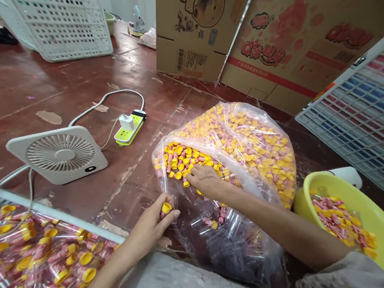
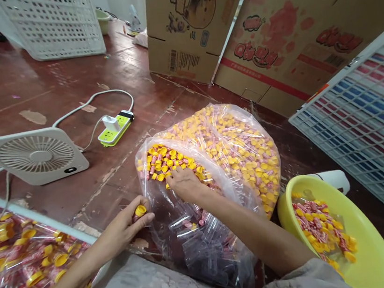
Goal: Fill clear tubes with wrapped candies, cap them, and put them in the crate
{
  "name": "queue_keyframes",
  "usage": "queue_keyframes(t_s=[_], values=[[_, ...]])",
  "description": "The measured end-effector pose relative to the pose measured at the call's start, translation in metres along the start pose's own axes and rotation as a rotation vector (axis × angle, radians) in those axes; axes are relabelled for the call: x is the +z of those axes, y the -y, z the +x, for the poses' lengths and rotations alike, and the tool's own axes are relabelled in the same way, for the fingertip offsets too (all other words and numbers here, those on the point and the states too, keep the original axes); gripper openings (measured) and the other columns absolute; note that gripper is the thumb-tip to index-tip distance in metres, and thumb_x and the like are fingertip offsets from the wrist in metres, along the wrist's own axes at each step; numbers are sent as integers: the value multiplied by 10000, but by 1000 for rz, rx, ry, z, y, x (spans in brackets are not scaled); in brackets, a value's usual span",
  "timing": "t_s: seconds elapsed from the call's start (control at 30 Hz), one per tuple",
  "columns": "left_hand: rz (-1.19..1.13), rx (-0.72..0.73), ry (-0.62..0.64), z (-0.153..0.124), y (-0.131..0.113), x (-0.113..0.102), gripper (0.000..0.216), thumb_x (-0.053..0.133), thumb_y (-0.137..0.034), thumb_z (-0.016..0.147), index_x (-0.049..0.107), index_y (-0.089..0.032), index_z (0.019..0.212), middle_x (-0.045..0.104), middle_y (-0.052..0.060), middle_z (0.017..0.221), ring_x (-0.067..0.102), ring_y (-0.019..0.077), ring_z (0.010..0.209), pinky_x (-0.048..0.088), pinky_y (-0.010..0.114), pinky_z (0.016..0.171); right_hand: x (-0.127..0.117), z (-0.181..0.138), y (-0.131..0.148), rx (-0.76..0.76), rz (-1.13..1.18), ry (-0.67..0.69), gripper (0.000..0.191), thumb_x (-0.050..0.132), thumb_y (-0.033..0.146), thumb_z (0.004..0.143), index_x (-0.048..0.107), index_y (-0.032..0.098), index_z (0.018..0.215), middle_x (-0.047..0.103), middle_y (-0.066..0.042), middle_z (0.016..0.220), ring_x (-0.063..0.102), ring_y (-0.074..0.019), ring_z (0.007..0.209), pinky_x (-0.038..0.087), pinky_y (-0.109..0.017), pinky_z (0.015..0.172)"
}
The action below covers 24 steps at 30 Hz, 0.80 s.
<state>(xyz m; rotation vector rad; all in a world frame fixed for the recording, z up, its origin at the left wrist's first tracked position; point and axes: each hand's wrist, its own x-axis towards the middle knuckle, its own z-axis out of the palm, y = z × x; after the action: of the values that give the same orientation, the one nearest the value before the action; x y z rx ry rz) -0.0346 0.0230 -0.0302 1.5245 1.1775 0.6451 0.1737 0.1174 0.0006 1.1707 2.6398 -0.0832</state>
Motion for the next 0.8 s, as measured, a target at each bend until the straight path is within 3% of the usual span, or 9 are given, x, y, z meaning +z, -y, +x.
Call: queue_keyframes(t_s=[0.13,0.23,0.37,0.47,0.57,0.63,0.7,0.8], values=[[-39,-19,-24,0,4,-1,220,537,-403,922,501,-222,1043,589,-26,859,564,181,806,445,282,753,-24,-17,-6,79,37,-61,158,504,124,951,654,177,950,644,-77,940,564,-191,862,400,-287,710],[-94,-23,41,0,4,1,274,558,-408,914,533,-225,1116,606,-17,902,567,185,839,447,265,745,-40,-33,-3,51,220,-161,192,507,160,978,629,188,832,614,-33,924,555,-150,838,394,-261,722],[-240,-86,190,3,-5,6,289,580,-458,901,584,-214,1056,560,-31,840,507,149,710,408,210,573,-43,-44,10,-66,373,-166,209,587,129,935,590,178,732,581,-12,854,535,-138,789,371,-252,694],[-340,-56,193,4,-14,10,275,636,-448,875,607,-197,983,538,-44,793,476,132,698,396,203,594,-38,-47,20,-64,448,-173,211,607,114,923,562,174,726,565,10,760,511,-128,718,354,-248,661],[-508,-73,177,4,-20,16,272,691,-435,844,631,-182,924,537,-55,746,460,113,668,394,198,609,-33,-54,27,-27,534,-257,273,593,217,963,518,186,702,542,31,684,488,-123,645,358,-253,632],[-655,-111,152,5,-21,20,290,716,-438,828,650,-172,920,564,-49,738,490,111,666,413,199,621,-29,-60,32,-59,554,-286,268,643,344,937,525,195,748,583,12,749,529,-146,696,402,-269,658],[-816,-137,124,7,-21,26,308,744,-435,807,666,-159,921,625,-21,774,556,129,720,453,213,673,-23,-65,38,-85,510,-312,328,757,439,825,553,190,889,634,-53,936,579,-212,869,464,-329,758],[-1003,-167,89,13,-22,32,318,788,-404,773,676,-148,926,697,26,852,629,161,797,500,249,749,-13,-65,47,-52,396,-378,497,837,431,716,546,168,1020,620,-124,1071,560,-298,1018,477,-450,893]])
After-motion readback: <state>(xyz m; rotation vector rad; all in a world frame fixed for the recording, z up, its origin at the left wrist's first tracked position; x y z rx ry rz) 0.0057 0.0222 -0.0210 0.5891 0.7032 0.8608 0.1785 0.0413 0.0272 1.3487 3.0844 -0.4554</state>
